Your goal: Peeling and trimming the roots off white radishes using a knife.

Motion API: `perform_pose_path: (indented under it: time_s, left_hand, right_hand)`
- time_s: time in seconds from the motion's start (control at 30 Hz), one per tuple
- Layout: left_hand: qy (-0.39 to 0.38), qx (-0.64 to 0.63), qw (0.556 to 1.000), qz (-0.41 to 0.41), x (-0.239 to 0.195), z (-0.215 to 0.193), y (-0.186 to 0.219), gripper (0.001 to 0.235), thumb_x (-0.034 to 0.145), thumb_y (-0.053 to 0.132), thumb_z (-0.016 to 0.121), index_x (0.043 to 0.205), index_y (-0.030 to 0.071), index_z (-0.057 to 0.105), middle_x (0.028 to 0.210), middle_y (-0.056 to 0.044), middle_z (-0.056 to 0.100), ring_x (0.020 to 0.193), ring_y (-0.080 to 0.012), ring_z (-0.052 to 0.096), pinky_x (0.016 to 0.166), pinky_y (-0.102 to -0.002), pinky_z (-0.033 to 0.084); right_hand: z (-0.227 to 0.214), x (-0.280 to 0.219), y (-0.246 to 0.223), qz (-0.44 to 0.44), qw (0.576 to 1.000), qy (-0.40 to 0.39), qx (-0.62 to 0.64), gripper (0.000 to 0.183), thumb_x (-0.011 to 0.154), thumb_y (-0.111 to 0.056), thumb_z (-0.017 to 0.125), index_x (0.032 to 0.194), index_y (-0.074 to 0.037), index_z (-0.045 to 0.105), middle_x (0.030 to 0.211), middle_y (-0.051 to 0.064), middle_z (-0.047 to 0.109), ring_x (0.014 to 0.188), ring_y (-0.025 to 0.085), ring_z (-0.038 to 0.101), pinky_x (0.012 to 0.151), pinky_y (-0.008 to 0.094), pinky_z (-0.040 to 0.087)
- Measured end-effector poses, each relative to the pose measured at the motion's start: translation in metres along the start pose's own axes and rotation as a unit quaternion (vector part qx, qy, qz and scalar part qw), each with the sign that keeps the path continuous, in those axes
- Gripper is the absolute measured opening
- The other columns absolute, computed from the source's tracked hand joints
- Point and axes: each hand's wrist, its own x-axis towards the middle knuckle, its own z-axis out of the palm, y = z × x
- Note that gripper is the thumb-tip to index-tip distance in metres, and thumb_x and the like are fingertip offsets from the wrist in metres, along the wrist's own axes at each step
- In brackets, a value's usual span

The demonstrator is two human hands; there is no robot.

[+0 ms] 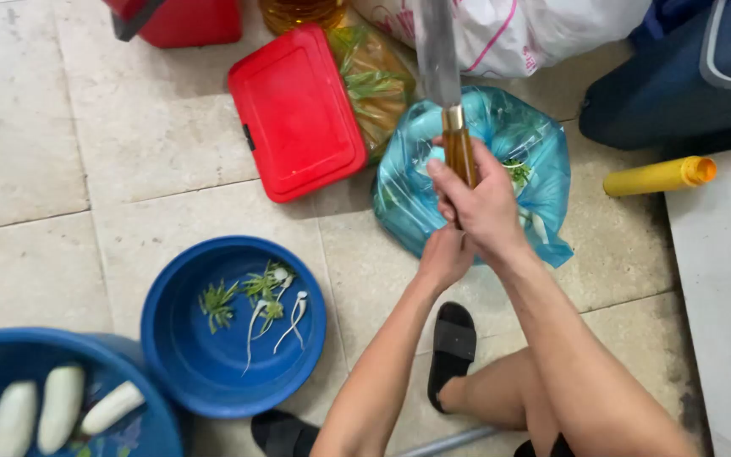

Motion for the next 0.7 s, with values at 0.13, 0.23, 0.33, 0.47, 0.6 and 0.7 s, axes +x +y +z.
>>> perform_pose_path:
  time_s: [0.13,0.23,0.33,0.47,0.6,0.7]
  left_hand:
    - [-0.001,-0.035,0.999,0.025,0.081,0.047,0.005,0.038,0.092,0.027,0.067,0.123,0.005,0.064,0.115,-0.027,0.07,0.109,-0.0456,0.064,0.088,-0.055,0.052]
    - [0.022,-0.003,0.999,-0.039,0.118,0.101,-0.029,0.065,0.078,0.031,0.08,0.13,0.001,0.055,0.121,-0.026,0.062,0.112,-0.0453,0.06,0.089,-0.051,0.052]
    - [0.056,0.111,0.989,-0.078,0.142,0.128,-0.062,0.081,0.067,0.034,0.088,0.131,-0.001,0.053,0.125,-0.021,0.059,0.116,-0.0431,0.057,0.093,-0.049,0.053]
    - [0.023,0.177,0.983,-0.05,0.131,0.117,-0.067,0.061,0.068,0.034,0.084,0.116,0.001,0.068,0.123,-0.021,0.066,0.115,-0.0389,0.064,0.095,-0.045,0.056]
    - [-0.022,0.143,0.989,0.032,0.086,0.086,-0.046,0.059,0.068,0.036,0.081,0.112,0.0,0.071,0.113,-0.023,0.074,0.106,-0.0375,0.071,0.092,-0.045,0.057]
    - [0.027,0.093,0.99,0.102,0.039,0.064,-0.031,0.067,0.062,0.037,0.083,0.117,0.001,0.068,0.111,-0.023,0.074,0.104,-0.04,0.07,0.09,-0.048,0.055]
  right_hand:
    - [-0.027,0.003,-0.009,-0.003,0.997,0.057,-0.043,0.033,0.096,-0.018,0.071,0.125,-0.009,0.058,0.072,-0.004,0.052,0.054,0.005,0.044,0.046,0.022,0.035]
    - [-0.054,-0.006,-0.017,-0.052,0.978,0.042,-0.199,0.029,0.098,-0.019,0.072,0.123,-0.007,0.062,0.079,-0.004,0.056,0.061,0.003,0.048,0.052,0.022,0.04]
    - [-0.073,-0.023,-0.035,-0.13,0.915,0.052,-0.379,0.03,0.098,-0.018,0.074,0.124,-0.006,0.064,0.084,-0.002,0.06,0.068,0.003,0.05,0.056,0.022,0.043]
    - [-0.09,-0.054,-0.047,-0.1,0.94,0.08,-0.317,0.03,0.098,-0.018,0.072,0.125,-0.006,0.064,0.076,-0.002,0.059,0.059,0.006,0.052,0.052,0.023,0.042]
    - [-0.109,-0.082,-0.054,-0.133,0.955,0.071,-0.255,0.031,0.099,-0.016,0.071,0.127,-0.006,0.063,0.077,-0.003,0.059,0.059,0.006,0.051,0.051,0.023,0.04]
    - [-0.112,-0.106,-0.064,-0.173,0.96,0.05,-0.216,0.03,0.1,-0.017,0.071,0.127,-0.007,0.063,0.073,-0.004,0.057,0.058,0.004,0.051,0.049,0.022,0.037]
